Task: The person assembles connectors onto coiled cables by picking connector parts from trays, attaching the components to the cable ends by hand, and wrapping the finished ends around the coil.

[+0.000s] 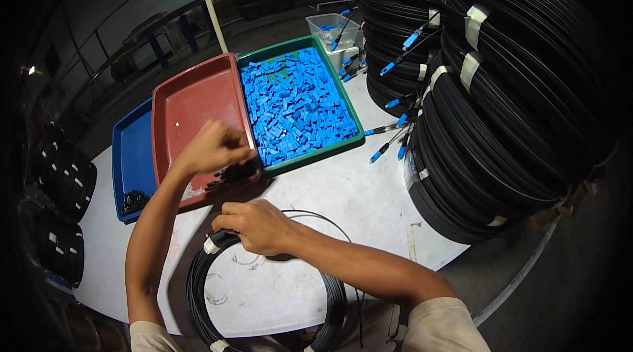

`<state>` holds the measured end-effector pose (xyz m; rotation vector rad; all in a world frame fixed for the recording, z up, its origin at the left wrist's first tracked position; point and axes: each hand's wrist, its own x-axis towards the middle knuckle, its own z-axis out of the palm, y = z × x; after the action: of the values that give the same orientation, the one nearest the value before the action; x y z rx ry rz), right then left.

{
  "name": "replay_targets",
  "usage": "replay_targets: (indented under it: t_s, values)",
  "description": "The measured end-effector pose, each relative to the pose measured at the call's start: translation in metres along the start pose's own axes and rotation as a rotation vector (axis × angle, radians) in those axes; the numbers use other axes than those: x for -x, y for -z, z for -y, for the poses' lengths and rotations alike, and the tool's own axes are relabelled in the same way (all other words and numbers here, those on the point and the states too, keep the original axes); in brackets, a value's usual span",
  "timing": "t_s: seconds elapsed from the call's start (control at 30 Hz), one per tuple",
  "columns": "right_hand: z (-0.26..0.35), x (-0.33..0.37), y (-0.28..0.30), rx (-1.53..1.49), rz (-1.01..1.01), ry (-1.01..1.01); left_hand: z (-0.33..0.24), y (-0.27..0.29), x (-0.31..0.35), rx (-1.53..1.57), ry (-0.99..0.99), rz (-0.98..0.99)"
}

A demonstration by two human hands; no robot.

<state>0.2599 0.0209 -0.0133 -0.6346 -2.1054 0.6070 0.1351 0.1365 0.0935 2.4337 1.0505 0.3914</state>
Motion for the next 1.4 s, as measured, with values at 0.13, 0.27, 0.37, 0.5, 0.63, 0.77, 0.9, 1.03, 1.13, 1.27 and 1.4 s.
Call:
replay_targets:
  t_s: [0.13, 0.27, 0.37, 0.5, 0.63, 0.77, 0.9, 1.03, 1.13, 1.27, 1.4]
  values:
    - [0.003, -0.007, -0.009, 0.046, 0.022, 0.063, 0.022, 0.001, -0.077, -0.087, 0.114, -0.354]
    - [-0.001, -0.003, -0.006, 0.016, -0.022, 0.067, 0.005, -0.012, -0.107, -0.269, 0.083, -0.477]
    - [0.002, -0.005, -0.004, 0.045, 0.023, 0.048, 0.019, -0.019, -0.112, -0.289, -0.162, -0.281]
    - [-0.002, -0.002, -0.004, 0.033, 0.022, 0.041, 0.02, -0.038, -0.116, -0.515, -0.246, -0.09]
    - [-0.001, -0.004, -0.004, 0.018, 0.021, 0.057, 0.018, -0.043, -0.12, -0.653, -0.194, -0.17]
    - [-0.002, -0.004, -0.001, 0.018, 0.001, 0.069, 0.011, -0.05, -0.127, -0.664, -0.192, -0.183]
    - [0.0, -0.003, -0.004, 0.01, 0.004, 0.068, 0.013, -0.049, -0.128, -0.582, -0.157, -0.19]
    - [0.001, -0.002, -0.004, 0.025, 0.009, 0.058, 0.016, -0.035, -0.118, 0.016, -0.092, -0.254]
    - [-0.001, -0.001, -0.002, 0.029, 0.011, 0.042, 0.021, -0.026, -0.087, 0.372, -0.089, -0.252]
    - [0.002, -0.007, -0.005, -0.025, -0.031, 0.031, 0.038, -0.013, -0.006, 1.155, 0.011, -0.216]
    - [0.006, -0.01, -0.002, -0.042, -0.041, 0.041, 0.057, -0.017, 0.082, 1.571, -0.049, -0.331]
